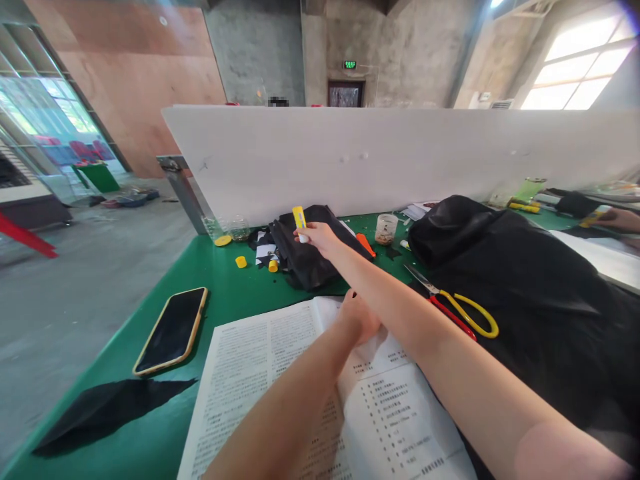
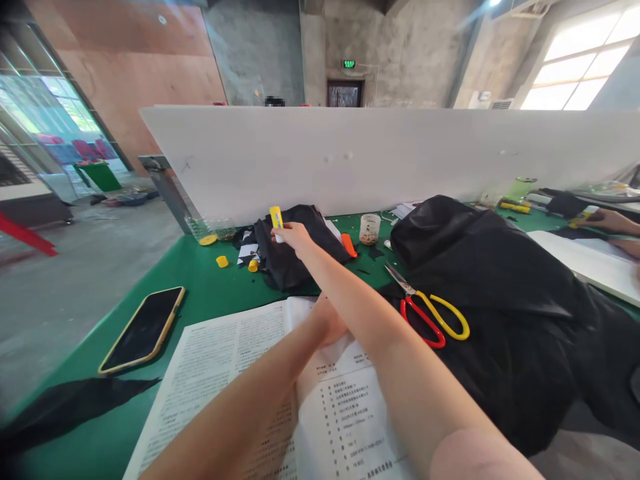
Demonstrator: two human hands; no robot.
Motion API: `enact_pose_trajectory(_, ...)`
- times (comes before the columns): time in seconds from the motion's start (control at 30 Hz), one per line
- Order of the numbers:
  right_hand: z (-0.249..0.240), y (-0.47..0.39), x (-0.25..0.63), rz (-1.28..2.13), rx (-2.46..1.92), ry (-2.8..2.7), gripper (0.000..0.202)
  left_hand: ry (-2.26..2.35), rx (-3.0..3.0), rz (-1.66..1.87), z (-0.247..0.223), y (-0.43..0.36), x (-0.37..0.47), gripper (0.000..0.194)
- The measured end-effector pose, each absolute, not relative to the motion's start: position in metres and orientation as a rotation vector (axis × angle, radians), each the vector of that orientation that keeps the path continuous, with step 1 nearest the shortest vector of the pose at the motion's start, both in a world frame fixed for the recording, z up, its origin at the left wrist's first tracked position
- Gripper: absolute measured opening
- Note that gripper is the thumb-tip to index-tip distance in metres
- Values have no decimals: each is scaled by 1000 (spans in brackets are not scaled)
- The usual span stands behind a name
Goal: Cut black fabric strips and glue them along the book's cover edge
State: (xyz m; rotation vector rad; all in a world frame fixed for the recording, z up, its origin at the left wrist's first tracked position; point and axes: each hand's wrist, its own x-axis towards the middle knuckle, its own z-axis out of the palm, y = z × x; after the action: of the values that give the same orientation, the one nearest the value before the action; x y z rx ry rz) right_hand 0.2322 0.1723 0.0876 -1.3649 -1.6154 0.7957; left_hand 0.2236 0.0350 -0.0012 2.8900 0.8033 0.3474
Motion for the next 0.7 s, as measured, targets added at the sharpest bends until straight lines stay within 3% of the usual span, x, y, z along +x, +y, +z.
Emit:
enact_pose_trajectory(0.23, 83, 89, 295, 1216, -880, -1150, 20, 902, 2944, 398, 6, 27, 221, 33)
enact_pose_trajectory(0.47, 25, 25, 346, 803, -907, -717, 27, 922, 2942, 333, 7, 26, 225, 39)
enact_pose_trajectory(0.7, 1, 23, 360, 882, -921, -616, 33, 853, 3028, 492, 11, 23, 223, 33)
